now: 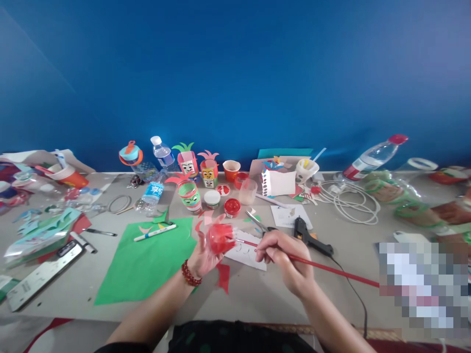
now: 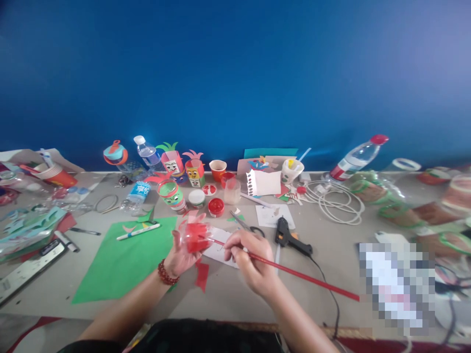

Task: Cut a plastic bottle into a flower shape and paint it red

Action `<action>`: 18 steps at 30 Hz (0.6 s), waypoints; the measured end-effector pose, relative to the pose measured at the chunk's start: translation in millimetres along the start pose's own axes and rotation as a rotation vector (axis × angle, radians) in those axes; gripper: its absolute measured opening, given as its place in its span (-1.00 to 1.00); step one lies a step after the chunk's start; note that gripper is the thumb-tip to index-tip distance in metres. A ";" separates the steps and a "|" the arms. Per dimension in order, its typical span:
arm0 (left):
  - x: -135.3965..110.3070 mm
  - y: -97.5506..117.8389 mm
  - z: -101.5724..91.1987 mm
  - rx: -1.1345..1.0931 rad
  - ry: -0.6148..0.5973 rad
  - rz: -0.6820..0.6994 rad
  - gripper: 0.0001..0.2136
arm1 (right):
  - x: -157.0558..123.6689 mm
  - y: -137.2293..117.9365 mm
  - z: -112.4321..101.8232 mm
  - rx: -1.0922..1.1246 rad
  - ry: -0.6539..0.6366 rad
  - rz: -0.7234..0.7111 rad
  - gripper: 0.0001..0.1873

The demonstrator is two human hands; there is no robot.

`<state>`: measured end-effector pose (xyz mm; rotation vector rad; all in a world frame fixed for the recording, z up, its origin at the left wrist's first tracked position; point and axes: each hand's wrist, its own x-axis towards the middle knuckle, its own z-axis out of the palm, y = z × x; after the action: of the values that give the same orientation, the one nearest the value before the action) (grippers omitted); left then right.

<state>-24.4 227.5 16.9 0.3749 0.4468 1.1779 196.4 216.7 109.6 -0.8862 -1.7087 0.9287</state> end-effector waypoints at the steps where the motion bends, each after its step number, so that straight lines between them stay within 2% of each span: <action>1: 0.0 0.2 0.0 -0.002 -0.004 0.003 -0.19 | -0.1 0.7 0.1 -0.005 0.011 0.001 -0.76; 5: 0.3 0.7 -0.1 -0.016 -0.026 0.000 -0.20 | -0.4 1.4 0.1 0.036 0.070 0.004 -0.75; 10: -0.1 0.3 -0.6 -0.041 -0.024 -0.011 -0.16 | 1.4 2.2 0.1 0.059 -0.011 -0.009 -0.75; 15: -0.3 -0.5 -4.3 -0.039 -0.017 -0.017 -0.15 | 1.7 2.3 -1.5 0.053 0.066 -0.020 -0.73; 18: -0.3 -0.7 -4.3 -0.031 -0.017 -0.015 -0.15 | 1.9 1.7 -0.2 0.078 0.017 -0.024 -0.74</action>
<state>-26.2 227.1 12.9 0.3534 0.4156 1.1647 196.3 219.1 108.9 -0.8187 -1.6544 0.9630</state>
